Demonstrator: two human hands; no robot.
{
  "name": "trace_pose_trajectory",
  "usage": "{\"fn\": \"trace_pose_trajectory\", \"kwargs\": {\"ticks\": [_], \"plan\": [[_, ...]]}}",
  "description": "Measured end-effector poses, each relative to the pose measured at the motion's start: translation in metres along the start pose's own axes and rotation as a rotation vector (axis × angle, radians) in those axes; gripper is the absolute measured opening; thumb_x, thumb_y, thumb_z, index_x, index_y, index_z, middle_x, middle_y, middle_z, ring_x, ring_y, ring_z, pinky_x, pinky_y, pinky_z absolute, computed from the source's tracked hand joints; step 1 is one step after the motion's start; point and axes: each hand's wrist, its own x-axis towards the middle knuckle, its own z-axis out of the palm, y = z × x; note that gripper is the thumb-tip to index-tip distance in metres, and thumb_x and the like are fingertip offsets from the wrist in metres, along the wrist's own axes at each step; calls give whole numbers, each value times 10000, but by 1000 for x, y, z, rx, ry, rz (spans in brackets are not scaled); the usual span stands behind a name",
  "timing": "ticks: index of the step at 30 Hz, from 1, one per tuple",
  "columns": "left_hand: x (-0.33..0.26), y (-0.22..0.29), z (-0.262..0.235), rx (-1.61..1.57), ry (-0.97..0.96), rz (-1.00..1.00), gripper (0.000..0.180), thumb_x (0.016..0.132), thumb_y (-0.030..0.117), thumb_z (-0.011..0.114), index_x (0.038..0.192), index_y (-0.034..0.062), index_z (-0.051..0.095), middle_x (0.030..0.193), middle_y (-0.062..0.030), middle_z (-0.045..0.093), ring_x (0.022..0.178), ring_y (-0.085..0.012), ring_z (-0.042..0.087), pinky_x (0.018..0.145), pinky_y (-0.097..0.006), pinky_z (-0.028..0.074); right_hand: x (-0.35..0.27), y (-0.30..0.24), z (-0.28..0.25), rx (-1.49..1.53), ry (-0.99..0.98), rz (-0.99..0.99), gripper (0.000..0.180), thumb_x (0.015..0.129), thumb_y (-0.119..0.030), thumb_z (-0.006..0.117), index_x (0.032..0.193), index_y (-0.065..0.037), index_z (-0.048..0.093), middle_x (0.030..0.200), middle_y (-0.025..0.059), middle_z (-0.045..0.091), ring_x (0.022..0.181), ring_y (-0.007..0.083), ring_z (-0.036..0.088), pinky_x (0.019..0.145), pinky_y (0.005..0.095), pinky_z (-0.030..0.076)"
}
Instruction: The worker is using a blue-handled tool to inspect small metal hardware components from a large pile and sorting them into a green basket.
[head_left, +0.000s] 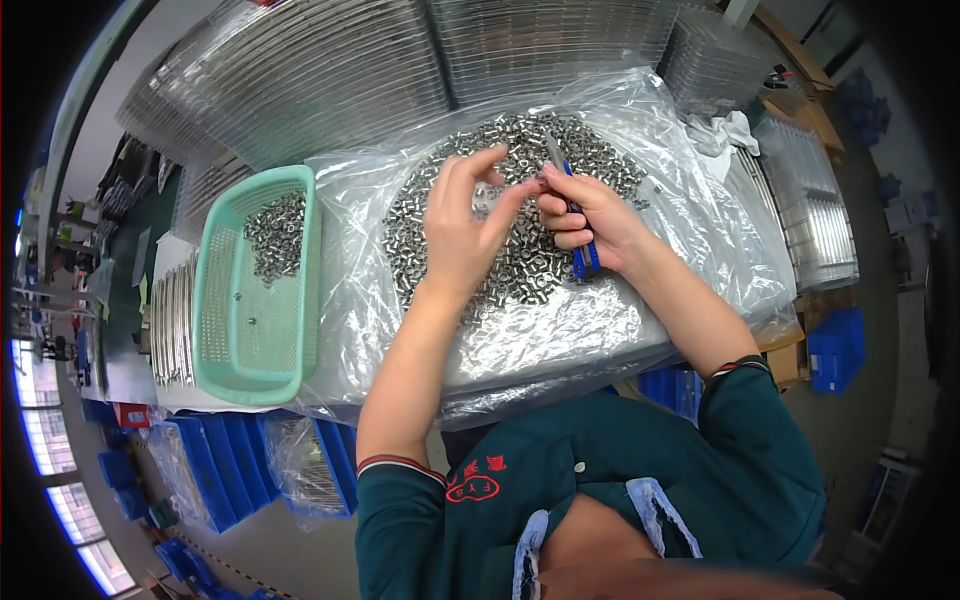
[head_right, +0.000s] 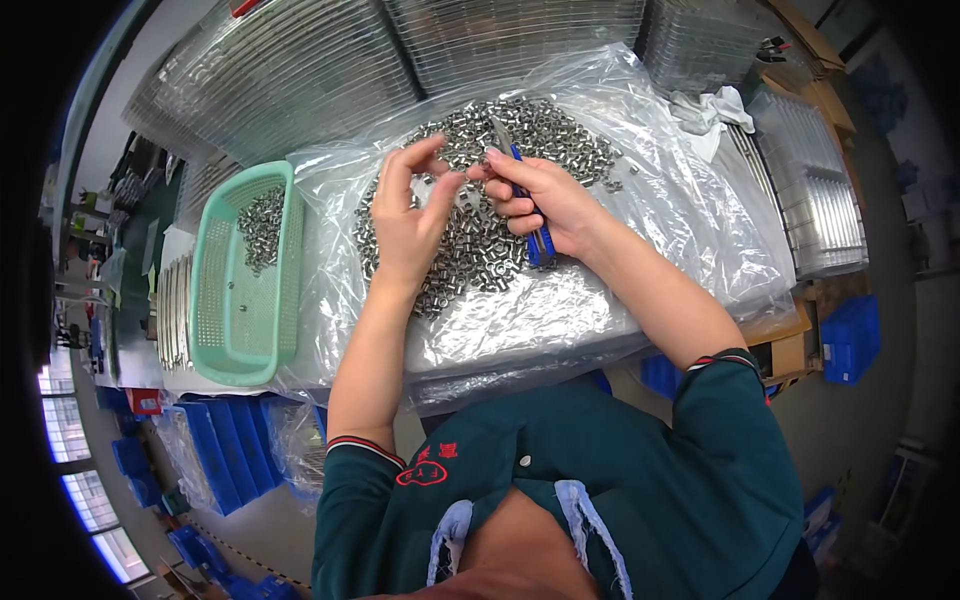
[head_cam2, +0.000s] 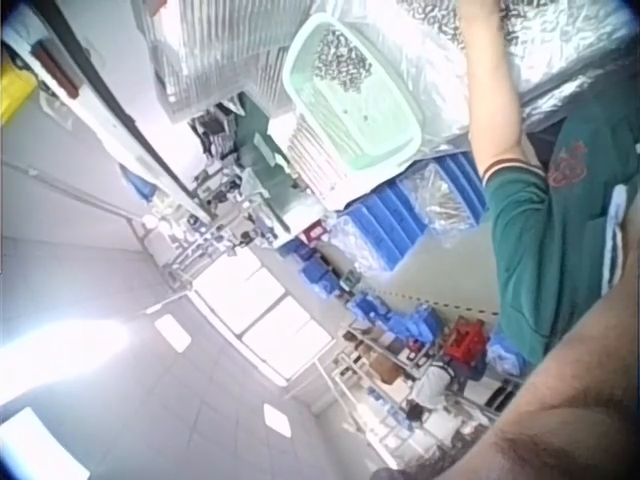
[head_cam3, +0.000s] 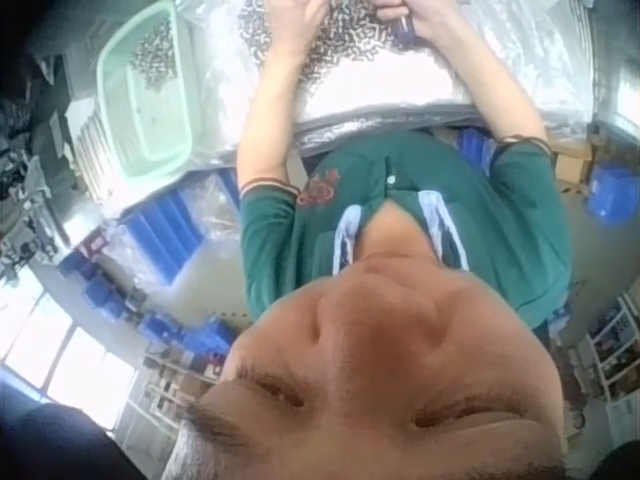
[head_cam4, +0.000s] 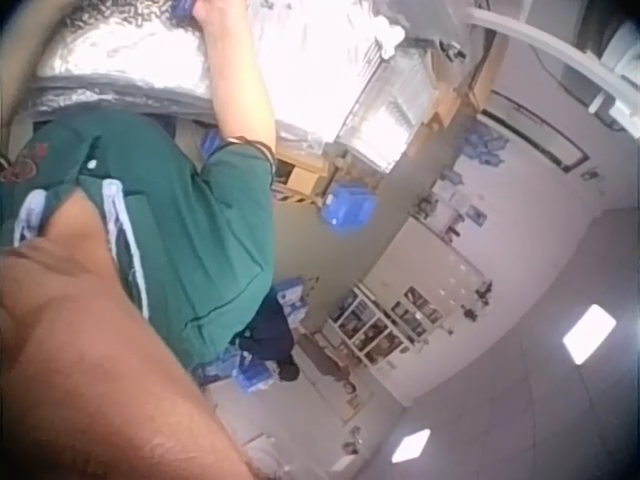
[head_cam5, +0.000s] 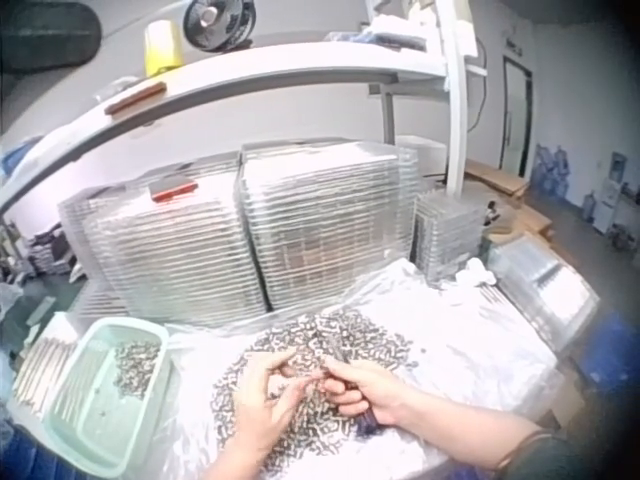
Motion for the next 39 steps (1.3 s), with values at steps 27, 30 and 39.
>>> {"fn": "trace_pose_trajectory", "kwargs": {"ticks": [27,30,39], "plan": [[-6,-7,7,52,-112,63,220,739,51,664,957,55,631,928,-78,592,871,-199,565,749,-293,455,-1,1,-2,-16,4,-5,161,885,-238,540,829,-88,530,669,-51,489,482,-22,367,351,113,275],[-6,-8,5,73,-112,51,213,742,43,660,953,59,634,937,-78,587,872,-198,565,755,-296,455,0,2,-2,-23,6,-8,154,883,-236,544,846,-88,526,679,-48,491,484,-21,369,354,113,281],[-4,-3,8,-2,-87,39,165,744,48,650,907,62,623,930,-68,582,858,-203,557,733,-305,450,0,2,-4,-31,-1,-32,120,881,-204,545,919,-94,515,703,-41,492,487,-22,373,361,109,286]]}}
